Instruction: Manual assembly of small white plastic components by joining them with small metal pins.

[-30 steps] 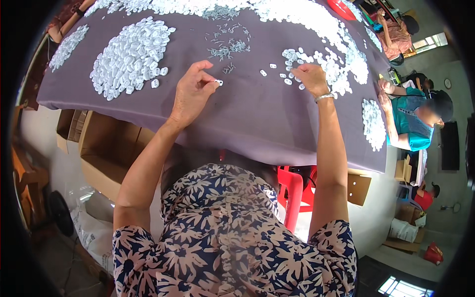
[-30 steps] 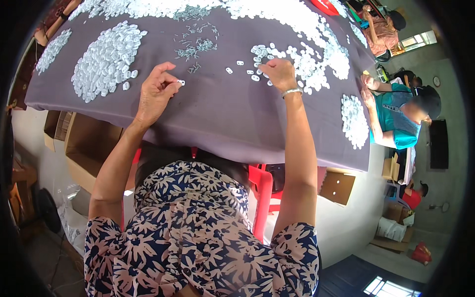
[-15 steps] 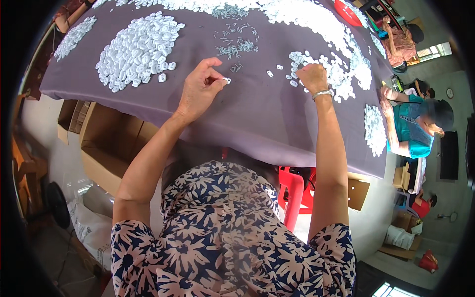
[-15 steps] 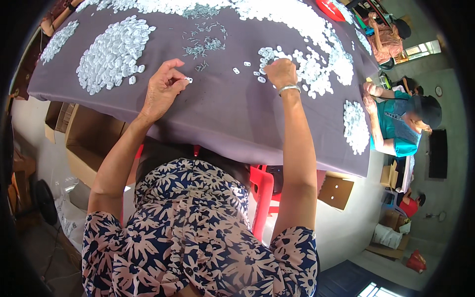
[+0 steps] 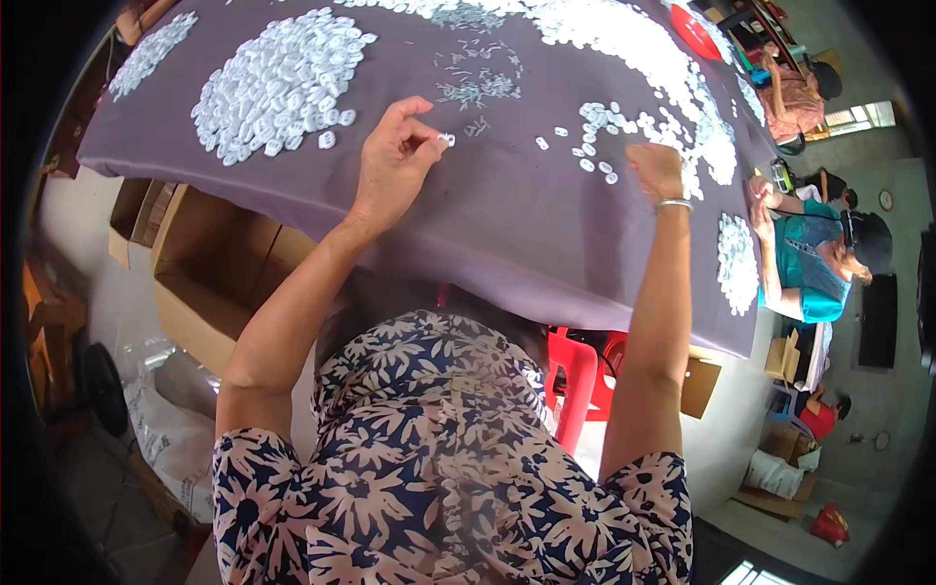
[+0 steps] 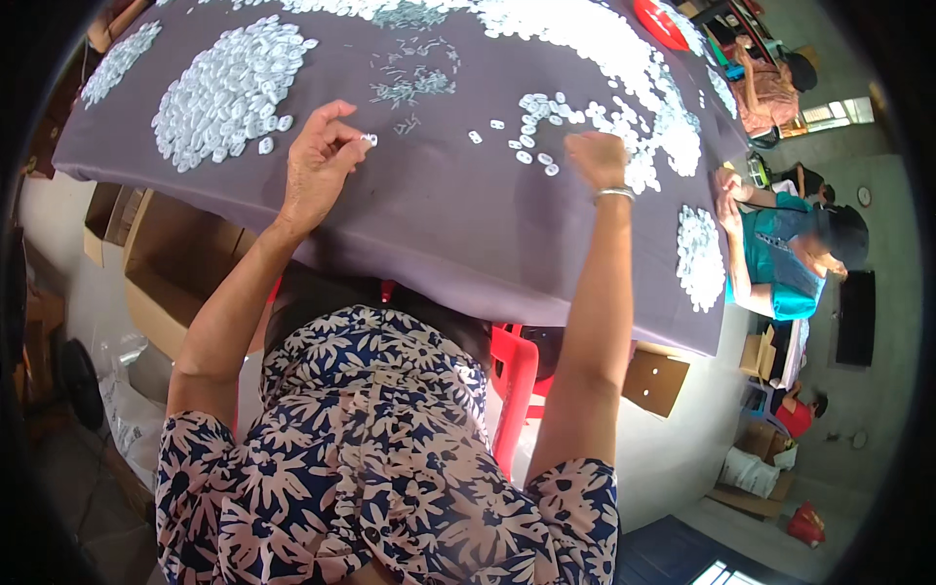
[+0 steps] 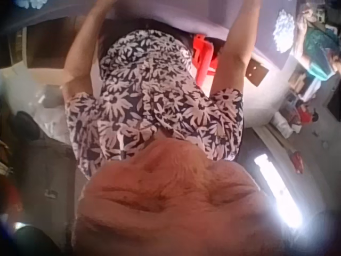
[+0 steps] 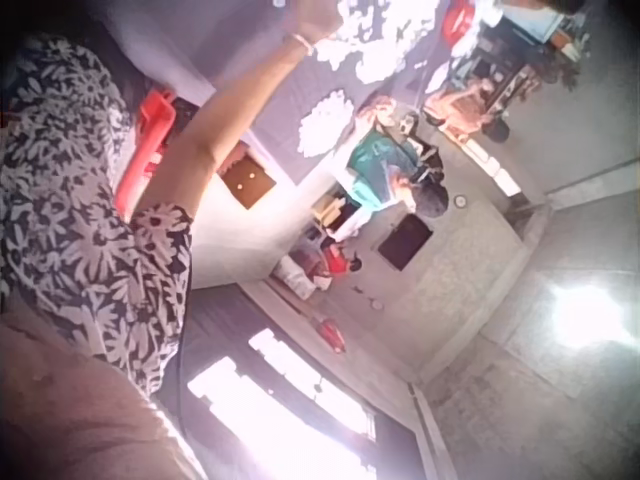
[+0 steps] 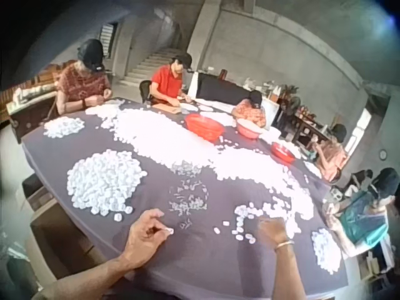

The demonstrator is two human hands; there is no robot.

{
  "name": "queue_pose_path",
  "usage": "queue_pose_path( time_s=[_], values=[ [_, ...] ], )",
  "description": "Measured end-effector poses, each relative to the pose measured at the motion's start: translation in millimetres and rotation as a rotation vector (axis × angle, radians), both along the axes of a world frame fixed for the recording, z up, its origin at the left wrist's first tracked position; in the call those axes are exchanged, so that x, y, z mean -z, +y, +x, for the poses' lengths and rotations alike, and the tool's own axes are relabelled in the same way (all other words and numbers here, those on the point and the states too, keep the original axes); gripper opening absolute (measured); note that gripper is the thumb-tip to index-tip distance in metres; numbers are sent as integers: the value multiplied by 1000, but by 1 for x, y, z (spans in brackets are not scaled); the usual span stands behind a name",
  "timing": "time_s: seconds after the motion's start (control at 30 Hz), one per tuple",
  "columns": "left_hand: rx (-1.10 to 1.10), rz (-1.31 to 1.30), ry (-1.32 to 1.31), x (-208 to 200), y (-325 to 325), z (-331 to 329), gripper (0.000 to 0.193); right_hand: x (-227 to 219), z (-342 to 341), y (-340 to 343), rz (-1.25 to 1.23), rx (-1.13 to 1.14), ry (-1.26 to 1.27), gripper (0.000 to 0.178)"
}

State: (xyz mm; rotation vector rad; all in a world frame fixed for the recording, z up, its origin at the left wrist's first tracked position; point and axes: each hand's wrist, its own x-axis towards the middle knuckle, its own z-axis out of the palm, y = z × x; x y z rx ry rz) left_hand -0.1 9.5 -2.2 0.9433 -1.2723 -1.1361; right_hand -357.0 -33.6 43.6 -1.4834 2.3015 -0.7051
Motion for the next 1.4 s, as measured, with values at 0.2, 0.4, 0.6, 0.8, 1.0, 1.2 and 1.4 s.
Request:
queue_pose_path(
  time_s=[0.2,0.4,0.6,0.8,1.0,1.2,1.4],
  values=[
    [-148,-50,121,6,-7,-8,41,19,-41,10,-24,-156,531,19],
    [-209,-56,74,6,-4,-5,41,6,55,14,-359,-460,224,13],
    [-188,-27,28,5,-4,-4,41,22,138,-2,-318,-620,-189,11],
    [-178,4,-49,5,-4,-4,40,7,154,-19,-92,-672,-18,17],
    [-51,-62,-130,3,-3,-3,42,8,153,-31,14,-730,14,17],
    [33,-38,-163,-1,0,-3,41,6,151,-20,-21,-759,-11,17],
    [71,-45,-161,-2,-1,-2,40,14,136,-11,21,-585,-662,7]
  ],
)
